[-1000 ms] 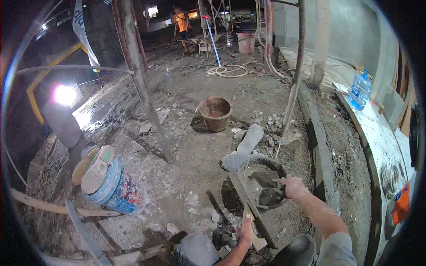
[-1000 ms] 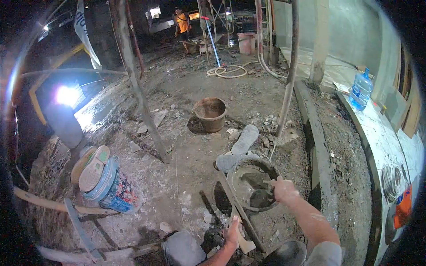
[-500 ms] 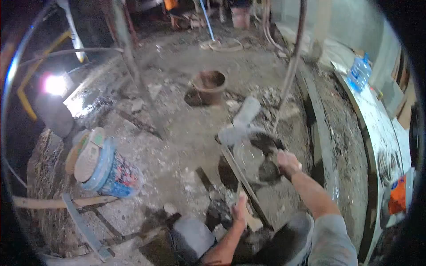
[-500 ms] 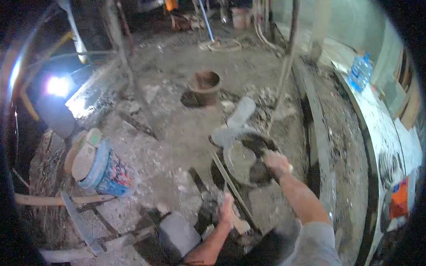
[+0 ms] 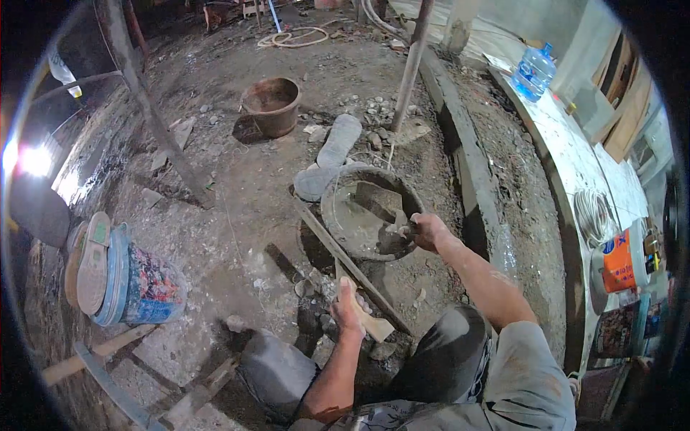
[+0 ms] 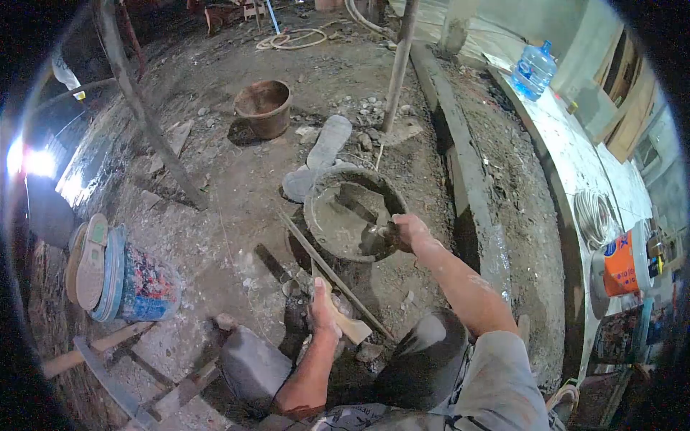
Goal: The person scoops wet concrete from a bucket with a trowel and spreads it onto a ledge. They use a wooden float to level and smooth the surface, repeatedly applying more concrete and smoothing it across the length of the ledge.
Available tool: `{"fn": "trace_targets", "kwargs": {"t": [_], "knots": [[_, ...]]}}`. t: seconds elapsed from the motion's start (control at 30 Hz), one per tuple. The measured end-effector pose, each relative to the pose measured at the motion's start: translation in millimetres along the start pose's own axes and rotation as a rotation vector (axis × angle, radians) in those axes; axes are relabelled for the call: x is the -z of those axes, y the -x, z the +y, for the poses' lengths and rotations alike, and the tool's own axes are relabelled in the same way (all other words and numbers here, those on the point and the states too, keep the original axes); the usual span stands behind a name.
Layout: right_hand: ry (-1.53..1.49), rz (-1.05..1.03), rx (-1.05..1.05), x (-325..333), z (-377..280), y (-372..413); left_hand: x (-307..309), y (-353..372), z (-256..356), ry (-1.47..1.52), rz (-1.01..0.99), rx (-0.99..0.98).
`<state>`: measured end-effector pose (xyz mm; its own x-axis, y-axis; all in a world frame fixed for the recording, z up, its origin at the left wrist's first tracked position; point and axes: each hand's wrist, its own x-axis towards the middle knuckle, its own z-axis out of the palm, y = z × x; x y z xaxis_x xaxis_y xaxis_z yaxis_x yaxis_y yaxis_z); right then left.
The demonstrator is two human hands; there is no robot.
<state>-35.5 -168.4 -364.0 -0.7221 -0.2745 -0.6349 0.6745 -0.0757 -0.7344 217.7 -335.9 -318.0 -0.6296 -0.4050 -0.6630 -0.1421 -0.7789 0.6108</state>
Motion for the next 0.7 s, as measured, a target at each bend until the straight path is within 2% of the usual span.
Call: {"fn": "trace_targets", "kwargs": {"t": [0.07, 0.1, 0.17, 0.2, 0.27, 0.33, 0.4, 0.43, 0.5, 0.53, 0.6, 0.7], "knots": [[0.493, -0.011, 0.195, -4, -16, 33, -5, 4, 4, 0.048, 0.016, -0.063], [0.493, -0.006, 0.191, 0, -17, 33, -4, 2, 2, -0.007, 0.076, -0.033], [0.276, 0.144, 0.085, 14, -17, 27, -7, 2, 1, -0.002, 0.072, -0.031], [0.274, 0.150, 0.082, 24, -19, 20, -8, 3, 0, 0.006, 0.067, -0.037], [1.053, 0.359, 0.392, 42, -27, 5, -8, 2, -3, 0.017, 0.043, -0.003], [1.051, 0.420, 0.413, 20, -48, 47, -8, 2, -5, 0.028, 0.025, 0.027], [1.424, 0.514, 0.725, 3, -53, 65, -10, 3, -6, 0.000, 0.016, -0.002], [1.423, 0.513, 0.721, -5, -56, 76, -11, 4, -5, -0.002, 0.018, 0.000], [1.337, 0.267, 0.791, -21, -57, 96, -14, 8, -1, -0.021, 0.029, -0.011], [1.337, 0.266, 0.788, -30, -56, 103, -14, 6, -2, -0.022, 0.030, -0.009], [1.432, 0.217, 0.435, -41, -52, 111, -12, 2, -5, -0.015, 0.025, -0.015], [1.469, 0.084, 0.532, -28, -40, 71, -15, 5, -3, 0.019, -0.013, -0.004]]}}
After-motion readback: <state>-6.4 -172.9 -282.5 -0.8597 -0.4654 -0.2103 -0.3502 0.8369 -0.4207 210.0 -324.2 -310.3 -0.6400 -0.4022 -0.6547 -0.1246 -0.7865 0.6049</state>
